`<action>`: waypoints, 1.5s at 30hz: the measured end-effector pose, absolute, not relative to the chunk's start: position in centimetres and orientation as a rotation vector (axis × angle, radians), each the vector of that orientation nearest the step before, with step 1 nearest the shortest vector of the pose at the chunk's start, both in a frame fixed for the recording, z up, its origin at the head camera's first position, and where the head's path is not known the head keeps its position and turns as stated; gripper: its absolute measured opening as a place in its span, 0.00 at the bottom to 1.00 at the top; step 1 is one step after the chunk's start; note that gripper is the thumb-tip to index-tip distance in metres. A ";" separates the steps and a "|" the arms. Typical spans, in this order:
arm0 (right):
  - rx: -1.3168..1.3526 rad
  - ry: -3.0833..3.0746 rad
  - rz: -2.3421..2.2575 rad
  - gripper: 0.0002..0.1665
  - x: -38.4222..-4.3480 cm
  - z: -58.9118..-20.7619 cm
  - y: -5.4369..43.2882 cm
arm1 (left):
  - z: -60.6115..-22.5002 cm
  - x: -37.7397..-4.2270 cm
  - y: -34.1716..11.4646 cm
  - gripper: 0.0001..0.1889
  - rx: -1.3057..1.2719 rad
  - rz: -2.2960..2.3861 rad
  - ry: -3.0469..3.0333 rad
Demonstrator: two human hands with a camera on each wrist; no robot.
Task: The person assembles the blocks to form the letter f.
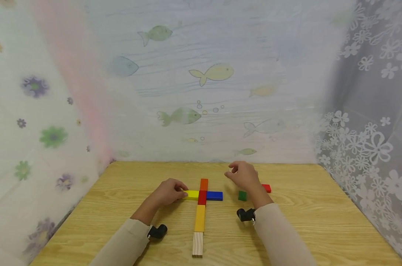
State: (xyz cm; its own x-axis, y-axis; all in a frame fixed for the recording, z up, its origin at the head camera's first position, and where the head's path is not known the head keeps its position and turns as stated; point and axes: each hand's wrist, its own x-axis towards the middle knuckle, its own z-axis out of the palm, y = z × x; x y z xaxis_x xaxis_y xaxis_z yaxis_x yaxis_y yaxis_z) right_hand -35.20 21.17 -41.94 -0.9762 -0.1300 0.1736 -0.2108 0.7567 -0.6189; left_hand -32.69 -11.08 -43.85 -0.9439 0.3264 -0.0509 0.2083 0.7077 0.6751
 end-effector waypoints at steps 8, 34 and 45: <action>0.093 -2.894 0.993 0.34 -35.9 -41.6 22.0 | -43.4 -32.5 -11.0 0.11 0.431 1.061 2.744; -0.071 -3.046 0.701 0.39 -35.6 -42.8 22.0 | -43.8 -31.7 -10.8 0.10 0.429 1.063 2.759; -0.206 -3.033 0.613 0.38 -35.0 -42.9 21.2 | -43.8 -31.7 -10.7 0.11 0.431 1.069 2.748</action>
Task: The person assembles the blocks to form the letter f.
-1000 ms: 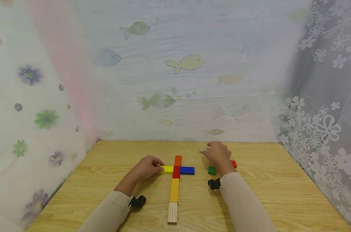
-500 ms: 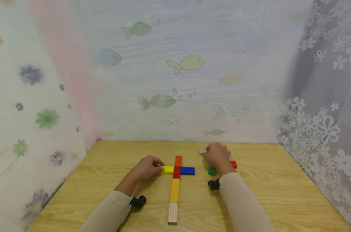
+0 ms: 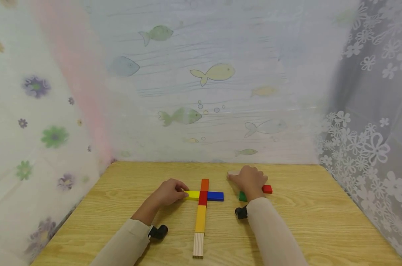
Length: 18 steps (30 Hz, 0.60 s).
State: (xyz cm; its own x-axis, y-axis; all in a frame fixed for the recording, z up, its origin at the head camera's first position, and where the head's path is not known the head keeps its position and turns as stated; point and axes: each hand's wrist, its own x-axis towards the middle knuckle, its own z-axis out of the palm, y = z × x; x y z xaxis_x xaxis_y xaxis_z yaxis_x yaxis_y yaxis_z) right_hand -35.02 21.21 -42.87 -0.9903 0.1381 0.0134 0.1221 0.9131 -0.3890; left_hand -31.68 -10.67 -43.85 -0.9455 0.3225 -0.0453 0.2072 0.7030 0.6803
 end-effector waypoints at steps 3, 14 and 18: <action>-0.216 -3.033 0.557 0.38 -35.4 -43.1 21.1 | -43.9 -31.7 -10.7 0.11 0.437 1.072 2.744; -0.185 -3.012 0.540 0.40 -35.8 -43.3 20.8 | -43.9 -31.7 -10.7 0.11 0.445 1.080 2.743; -0.175 -3.005 0.562 0.41 -36.1 -43.3 20.5 | -44.0 -31.7 -10.8 0.11 0.442 1.083 2.742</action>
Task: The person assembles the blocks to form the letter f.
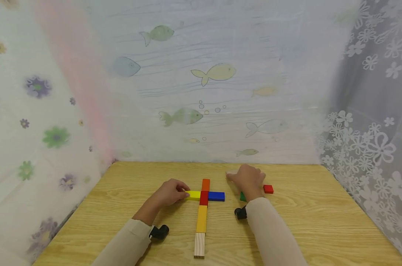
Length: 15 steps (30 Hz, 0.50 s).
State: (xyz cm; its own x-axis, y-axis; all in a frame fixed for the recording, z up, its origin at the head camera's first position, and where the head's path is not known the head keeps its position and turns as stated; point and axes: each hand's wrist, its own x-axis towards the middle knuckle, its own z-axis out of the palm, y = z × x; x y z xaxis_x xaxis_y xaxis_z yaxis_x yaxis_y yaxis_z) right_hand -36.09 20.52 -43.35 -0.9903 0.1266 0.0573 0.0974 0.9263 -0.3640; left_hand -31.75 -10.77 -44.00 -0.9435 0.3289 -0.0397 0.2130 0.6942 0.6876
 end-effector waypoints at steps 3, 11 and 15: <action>-0.178 -3.009 0.579 0.40 -36.4 -43.4 20.2 | -44.0 -31.7 -10.8 0.11 0.431 1.085 2.741; -0.205 -3.011 0.601 0.41 -36.7 -43.3 19.1 | -43.9 -32.4 -10.9 0.11 0.429 1.066 2.747; -0.179 -3.001 0.629 0.40 -36.7 -43.1 18.6 | -43.8 -32.7 -10.9 0.10 0.427 1.058 2.752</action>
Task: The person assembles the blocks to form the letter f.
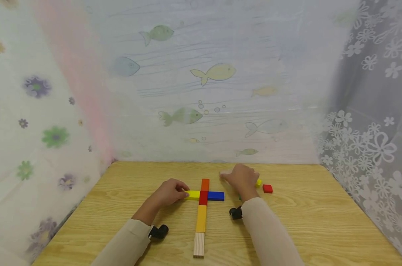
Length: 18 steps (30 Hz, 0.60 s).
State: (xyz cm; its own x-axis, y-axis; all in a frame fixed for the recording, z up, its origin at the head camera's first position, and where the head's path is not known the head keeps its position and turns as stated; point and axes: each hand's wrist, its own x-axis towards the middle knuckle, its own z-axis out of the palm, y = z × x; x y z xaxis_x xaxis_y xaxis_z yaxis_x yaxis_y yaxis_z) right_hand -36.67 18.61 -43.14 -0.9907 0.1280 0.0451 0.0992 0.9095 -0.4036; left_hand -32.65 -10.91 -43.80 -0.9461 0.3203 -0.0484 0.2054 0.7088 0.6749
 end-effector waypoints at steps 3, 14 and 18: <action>-0.156 -2.994 0.643 0.40 -36.6 -43.0 18.2 | -43.8 -32.7 -10.9 0.10 0.425 1.054 2.763; -0.158 -3.007 0.656 0.38 -36.8 -42.6 16.7 | -43.7 -32.7 -10.9 0.10 0.417 1.052 2.755; -0.161 -3.014 0.667 0.37 -36.8 -42.6 16.2 | -43.7 -32.6 -10.9 0.10 0.414 1.053 2.753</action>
